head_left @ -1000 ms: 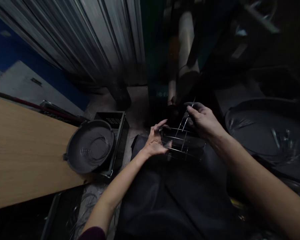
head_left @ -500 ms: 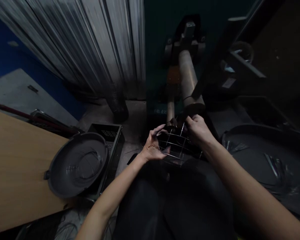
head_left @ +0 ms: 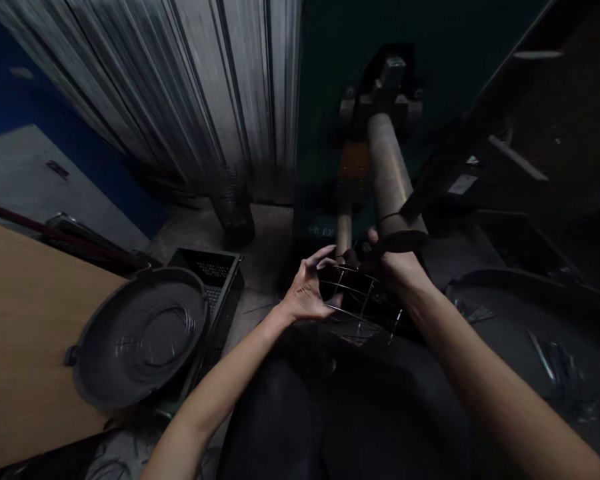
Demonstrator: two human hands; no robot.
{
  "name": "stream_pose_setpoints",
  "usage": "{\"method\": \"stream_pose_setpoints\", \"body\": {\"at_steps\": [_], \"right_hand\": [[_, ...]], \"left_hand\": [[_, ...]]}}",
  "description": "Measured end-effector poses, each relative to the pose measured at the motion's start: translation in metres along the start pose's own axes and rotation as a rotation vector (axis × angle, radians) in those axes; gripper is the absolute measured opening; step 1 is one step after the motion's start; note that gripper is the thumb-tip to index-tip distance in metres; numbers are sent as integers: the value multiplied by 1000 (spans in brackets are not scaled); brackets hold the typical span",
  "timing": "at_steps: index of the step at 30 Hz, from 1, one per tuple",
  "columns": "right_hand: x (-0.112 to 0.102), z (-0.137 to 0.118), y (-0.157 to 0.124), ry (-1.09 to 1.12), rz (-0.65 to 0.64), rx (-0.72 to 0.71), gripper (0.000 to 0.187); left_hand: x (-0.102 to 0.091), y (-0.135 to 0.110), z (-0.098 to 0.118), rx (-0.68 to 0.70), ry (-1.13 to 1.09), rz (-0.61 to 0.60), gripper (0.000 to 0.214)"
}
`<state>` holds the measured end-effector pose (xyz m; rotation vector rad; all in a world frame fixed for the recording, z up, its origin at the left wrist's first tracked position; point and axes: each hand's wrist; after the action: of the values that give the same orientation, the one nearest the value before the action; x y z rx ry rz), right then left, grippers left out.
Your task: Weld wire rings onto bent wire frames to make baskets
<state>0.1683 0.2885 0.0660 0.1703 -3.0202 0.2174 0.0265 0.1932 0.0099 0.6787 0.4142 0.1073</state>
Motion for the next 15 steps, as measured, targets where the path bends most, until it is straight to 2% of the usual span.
{"method": "stream_pose_setpoints", "body": {"at_steps": [4,11,15], "right_hand": [[1,5,3,61,-11,33,46],[-8,19,17,76,-56,-46,38],[4,15,12,-30,-17,-94,28]], "left_hand": [[-1,3,-4,-21,7,-7,92],[-5,6,-9,-17,-9,-21,90],[-9,9,-5,-35,125,-61,75]]}}
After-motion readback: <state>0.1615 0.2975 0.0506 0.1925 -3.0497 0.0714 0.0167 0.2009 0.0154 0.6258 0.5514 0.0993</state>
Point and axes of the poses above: each hand's wrist, its own y-axis towards the middle knuckle, its own x-axis out of the palm, z = x × y, and after that the axes turned 1 degree about -x, right-handed
